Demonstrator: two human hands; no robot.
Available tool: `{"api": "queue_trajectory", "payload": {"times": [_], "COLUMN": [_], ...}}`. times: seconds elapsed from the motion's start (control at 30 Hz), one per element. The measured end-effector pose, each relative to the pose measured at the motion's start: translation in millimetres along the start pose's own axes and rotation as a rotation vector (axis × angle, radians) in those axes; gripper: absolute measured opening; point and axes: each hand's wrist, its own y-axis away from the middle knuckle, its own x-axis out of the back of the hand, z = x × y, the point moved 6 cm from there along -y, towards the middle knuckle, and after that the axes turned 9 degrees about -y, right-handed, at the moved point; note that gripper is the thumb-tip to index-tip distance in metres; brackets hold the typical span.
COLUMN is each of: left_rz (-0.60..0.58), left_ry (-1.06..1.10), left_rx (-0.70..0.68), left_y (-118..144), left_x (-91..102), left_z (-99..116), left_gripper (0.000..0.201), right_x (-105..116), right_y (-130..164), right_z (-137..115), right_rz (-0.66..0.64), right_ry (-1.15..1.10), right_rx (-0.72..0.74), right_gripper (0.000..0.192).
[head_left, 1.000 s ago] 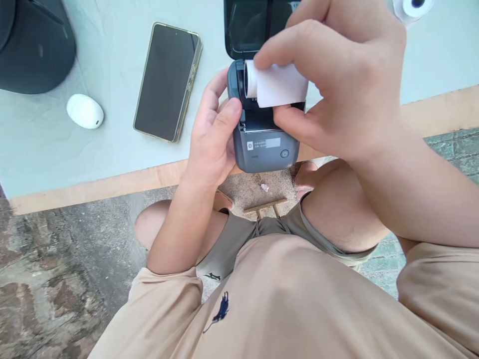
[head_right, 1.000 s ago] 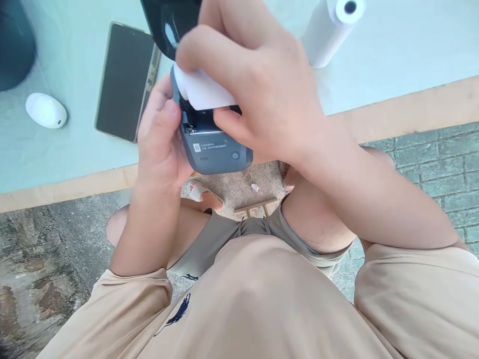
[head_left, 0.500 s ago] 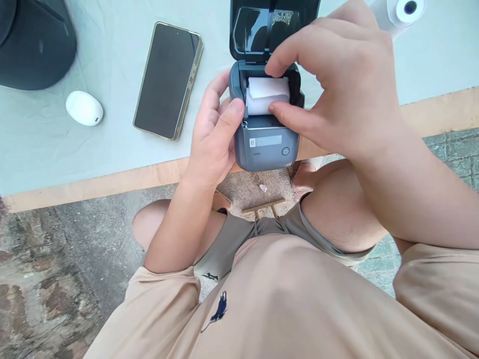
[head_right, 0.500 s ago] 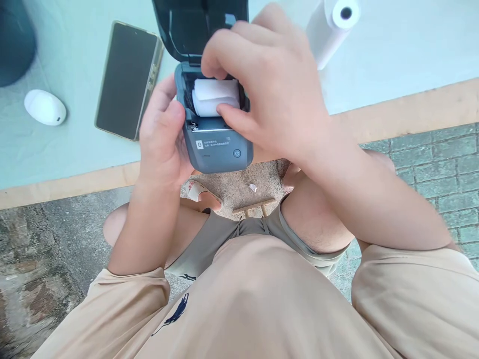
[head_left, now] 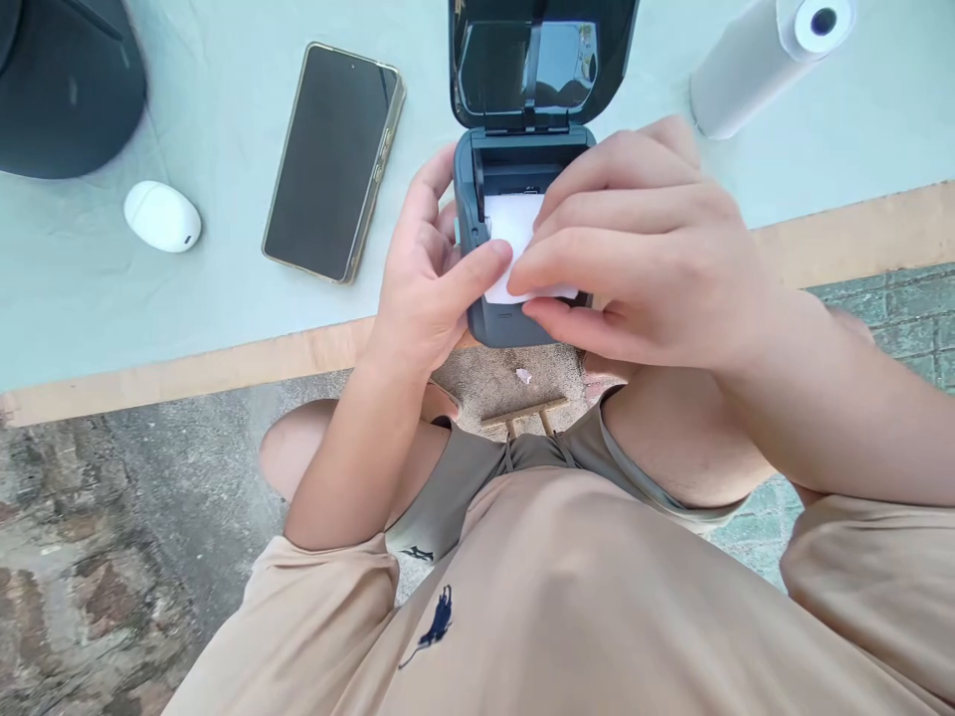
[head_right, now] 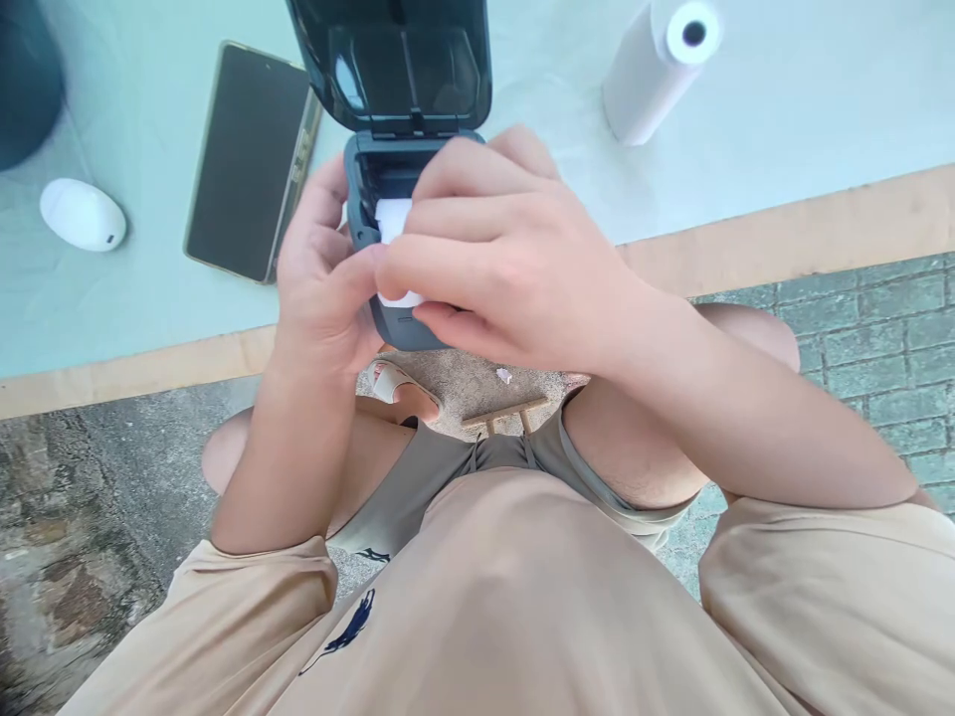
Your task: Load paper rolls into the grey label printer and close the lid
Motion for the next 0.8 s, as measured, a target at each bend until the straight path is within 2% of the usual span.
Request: {"api": "queue_trajectory", "payload": {"times": [0.13,0.2,0.27,0.33,0.4,0.5,0.7,0.73,0.8], "left_rz": [0.056,0.055,0.047,0.037,0.019,0.004,-0.045,-0.043,-0.059], "left_ry": [-0.062,-0.092,-0.122,-0.139,-0.148,-0.172,-0.285,-0.27,-0.211], "left_rx": [0.005,0.021,0.022,-0.004,-0.033,-0.067,-0.151,-0.155,-0.154], "left_y": [2.0,3.1,3.5,3.0,2.1,0.0,-5.8,-6.9,-9.2], "left_x": [4.6,3.1,1.8,1.4,1.5,4.0,7.2,7.8,7.3], "left_z": [-3.9,-3.9,-3.1,-1.6,-1.0,-3.2,-13.9,-15.2,-16.5], "left_gripper": [0.073,0.08,0.085,0.085,0.082,0.08,0.116,0.119,0.118], "right_x": [12.2,22.9,31.8,32.8,26.8,22.8,15.9,20.0,30.3], "right_y": [1.4,3.9,9.2,13.3,12.8,6.5,-5.0,-3.3,7.3], "right_z": [13.7,23.9,37.5,48.6,55.0,53.5,38.5,37.7,42.3], "right_rz": [0.06,0.166,0.299,0.366,0.337,0.306,0.028,0.048,0.141], "right_ry": [-0.076,-0.028,-0.008,-0.107,-0.267,-0.366,-0.255,-0.253,-0.3], "right_rx": [-0.108,-0.193,-0.346,-0.466,-0.531,-0.51,-0.428,-0.43,-0.522], "right_gripper": [0.019,0.021,0.03,0.043,0.05,0.045,0.041,0.04,0.045]}}
